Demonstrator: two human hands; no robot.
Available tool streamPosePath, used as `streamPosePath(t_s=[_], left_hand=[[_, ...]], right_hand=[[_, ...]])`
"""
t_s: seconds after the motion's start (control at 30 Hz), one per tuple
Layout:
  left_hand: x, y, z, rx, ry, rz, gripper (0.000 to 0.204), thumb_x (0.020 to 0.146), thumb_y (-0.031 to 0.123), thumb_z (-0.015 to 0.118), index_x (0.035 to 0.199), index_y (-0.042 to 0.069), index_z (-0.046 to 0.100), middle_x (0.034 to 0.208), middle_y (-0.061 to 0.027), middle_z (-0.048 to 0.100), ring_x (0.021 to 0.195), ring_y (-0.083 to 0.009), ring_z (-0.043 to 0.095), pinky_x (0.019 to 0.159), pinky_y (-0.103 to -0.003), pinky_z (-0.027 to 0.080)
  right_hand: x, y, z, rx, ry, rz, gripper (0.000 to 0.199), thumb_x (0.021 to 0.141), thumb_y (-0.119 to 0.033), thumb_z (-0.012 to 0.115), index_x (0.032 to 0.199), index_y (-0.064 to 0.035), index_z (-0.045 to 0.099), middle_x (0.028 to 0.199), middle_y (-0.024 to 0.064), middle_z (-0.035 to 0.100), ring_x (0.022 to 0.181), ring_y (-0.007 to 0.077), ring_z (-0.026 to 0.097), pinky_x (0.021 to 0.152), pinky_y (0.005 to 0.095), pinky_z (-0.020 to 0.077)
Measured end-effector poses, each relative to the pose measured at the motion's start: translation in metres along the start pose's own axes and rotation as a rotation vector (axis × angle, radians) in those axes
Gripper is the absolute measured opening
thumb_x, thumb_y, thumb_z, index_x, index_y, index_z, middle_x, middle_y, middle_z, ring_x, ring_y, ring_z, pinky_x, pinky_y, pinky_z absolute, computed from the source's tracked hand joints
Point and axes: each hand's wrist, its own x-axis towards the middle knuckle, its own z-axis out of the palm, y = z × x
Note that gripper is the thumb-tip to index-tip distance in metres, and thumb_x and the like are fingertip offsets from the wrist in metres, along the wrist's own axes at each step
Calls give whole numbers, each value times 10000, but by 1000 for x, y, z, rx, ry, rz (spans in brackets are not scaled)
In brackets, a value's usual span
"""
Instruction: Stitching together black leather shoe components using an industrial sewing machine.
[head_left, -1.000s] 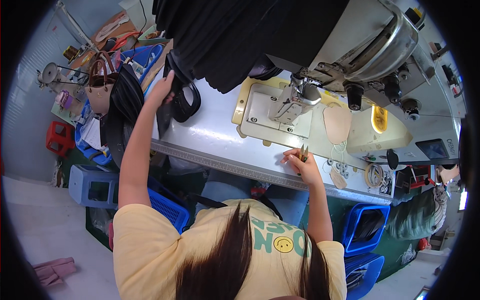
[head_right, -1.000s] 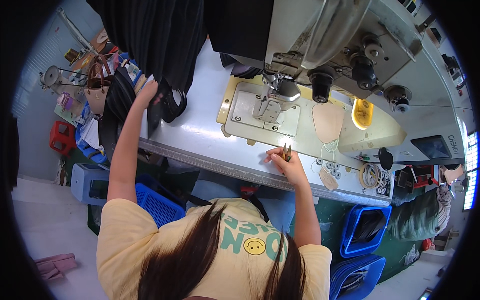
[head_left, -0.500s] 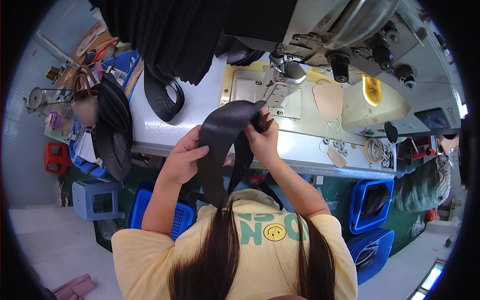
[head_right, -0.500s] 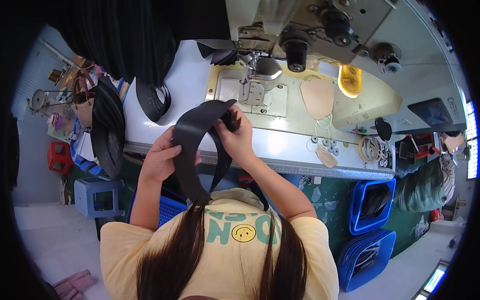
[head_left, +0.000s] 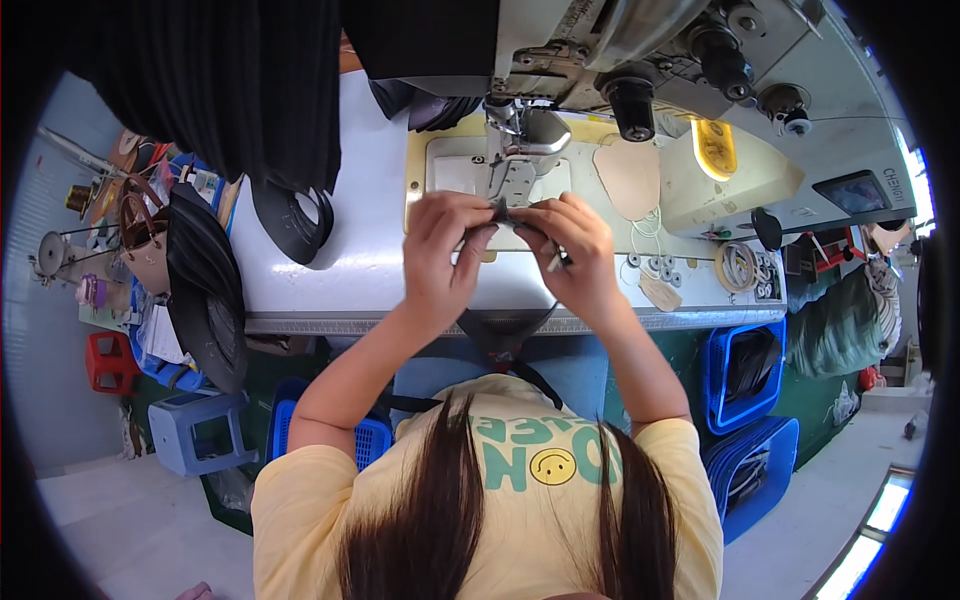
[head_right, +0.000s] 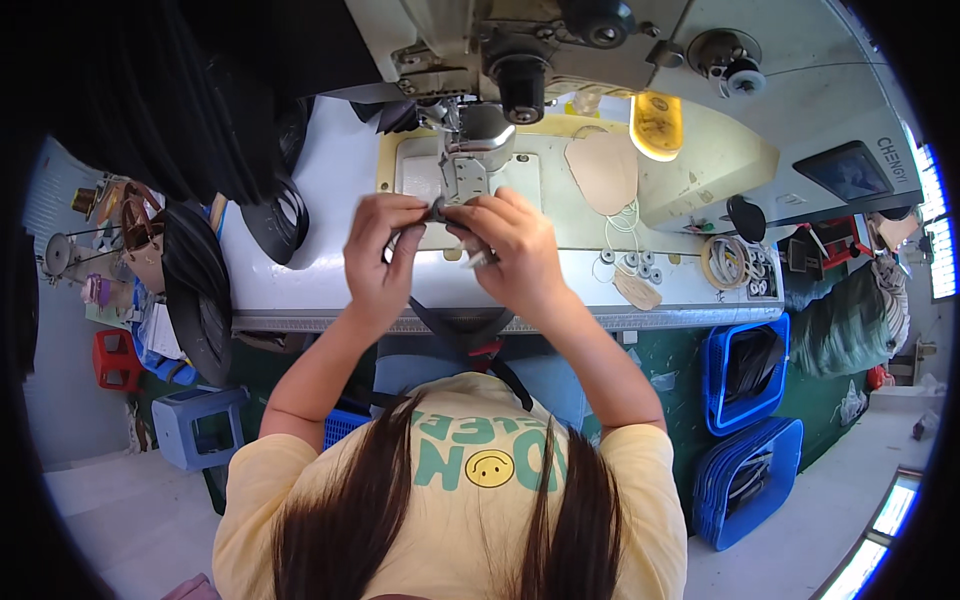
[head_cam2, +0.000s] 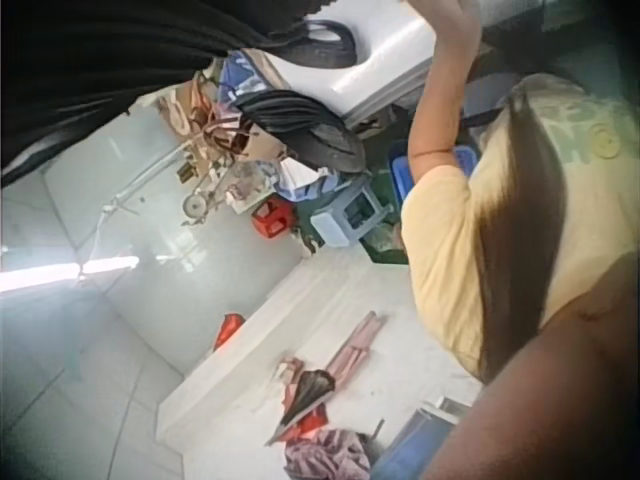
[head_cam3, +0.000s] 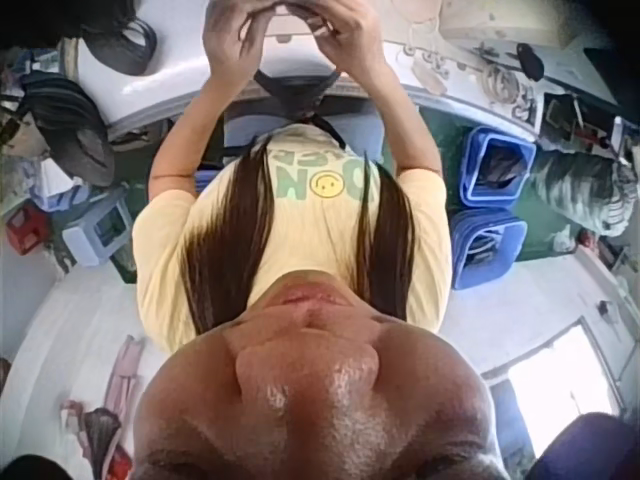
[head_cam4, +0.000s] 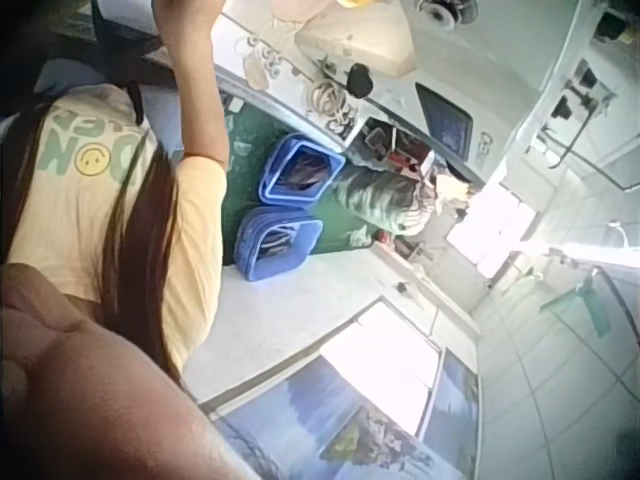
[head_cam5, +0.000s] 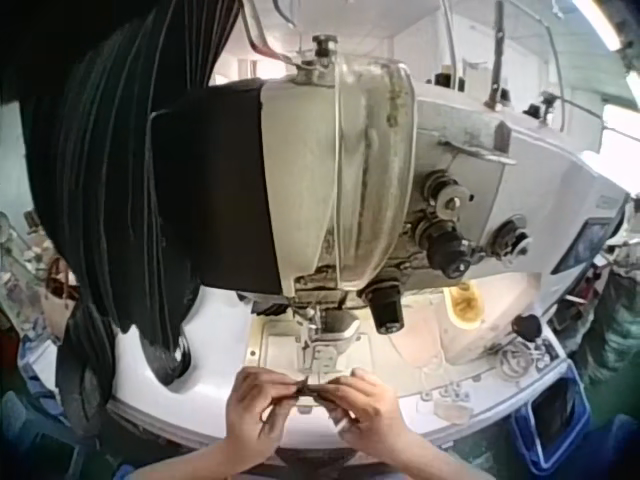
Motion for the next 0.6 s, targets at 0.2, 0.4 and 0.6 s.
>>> streamPosePath(t_s=[0.2,0.4,0.6], left_hand=[[19,1,-9,-465,-238,-639,111,777,89,619,812,-3,568,668,0,557,620,-30,479,579,-186,390],[15,10,-7,-429,-137,-469,76,776,38,598,843,4,586,684,-8,572,634,-44,496,585,-191,400],[28,-1,-14,-287,-461,-395,87,744,23,600,824,7,571,648,-71,550,566,-99,508,545,-223,401]], right_hand=[[16,11,-14,392,-325,552,87,743,-33,624,809,8,585,671,31,561,572,54,478,521,192,373],[21,25,-11,504,-379,715,82,748,-44,624,779,14,575,636,-12,551,588,29,482,537,191,400],[22,26,-12,379,-469,697,110,720,-23,610,811,28,576,685,20,582,641,42,514,606,205,435]])
